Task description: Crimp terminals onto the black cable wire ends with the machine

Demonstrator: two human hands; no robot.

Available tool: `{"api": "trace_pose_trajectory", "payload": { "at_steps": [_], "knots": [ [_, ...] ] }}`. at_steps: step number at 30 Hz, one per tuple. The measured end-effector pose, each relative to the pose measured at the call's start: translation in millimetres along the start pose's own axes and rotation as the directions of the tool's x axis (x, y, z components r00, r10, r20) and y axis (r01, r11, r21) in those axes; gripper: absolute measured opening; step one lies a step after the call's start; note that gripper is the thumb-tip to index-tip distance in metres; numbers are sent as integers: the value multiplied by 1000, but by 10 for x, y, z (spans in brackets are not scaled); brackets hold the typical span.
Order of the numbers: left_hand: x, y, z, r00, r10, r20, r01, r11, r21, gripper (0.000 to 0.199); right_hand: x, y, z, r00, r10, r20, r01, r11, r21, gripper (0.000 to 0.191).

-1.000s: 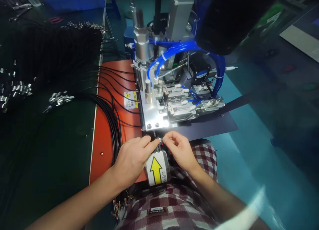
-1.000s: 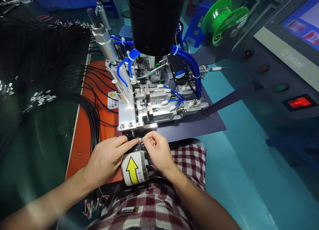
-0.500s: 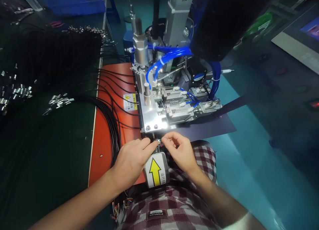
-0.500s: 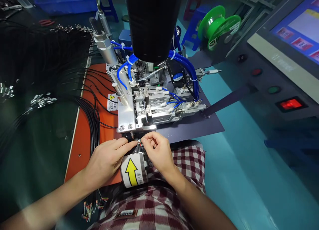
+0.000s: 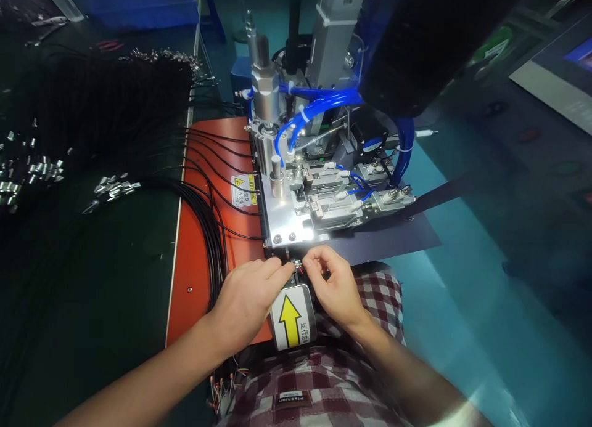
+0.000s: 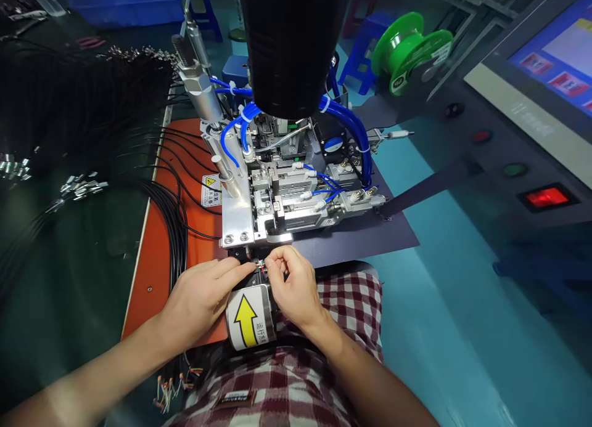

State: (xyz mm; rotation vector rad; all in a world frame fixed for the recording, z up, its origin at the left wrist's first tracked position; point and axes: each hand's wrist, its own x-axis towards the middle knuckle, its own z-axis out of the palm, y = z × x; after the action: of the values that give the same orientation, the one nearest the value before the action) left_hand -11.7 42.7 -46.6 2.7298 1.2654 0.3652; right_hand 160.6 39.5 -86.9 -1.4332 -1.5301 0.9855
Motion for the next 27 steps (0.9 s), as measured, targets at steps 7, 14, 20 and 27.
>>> {"api": "trace_pose_trajectory", "payload": {
  "at_steps": [7, 14, 20, 27],
  "knots": [
    [-2, -7, 7, 1000, 6, -6, -6, 1000, -14, 28, 18, 88, 2, 991, 125, 40, -129, 987, 92, 16],
    [10, -3, -3, 1000, -13, 7, 14, 999, -50, 27, -122, 84, -30, 948, 284, 145, -313, 913, 261, 20],
    [11, 6, -10, 1000, -21, 16, 22, 998, -52, 27, -107, -167, -54, 995, 103, 11, -101, 989, -106, 16],
    [8, 4, -8, 999, -37, 9, 38, 997, -67, 29, 10, -82, -121, 990, 103, 101, -101, 995, -20, 15]
  ]
}}
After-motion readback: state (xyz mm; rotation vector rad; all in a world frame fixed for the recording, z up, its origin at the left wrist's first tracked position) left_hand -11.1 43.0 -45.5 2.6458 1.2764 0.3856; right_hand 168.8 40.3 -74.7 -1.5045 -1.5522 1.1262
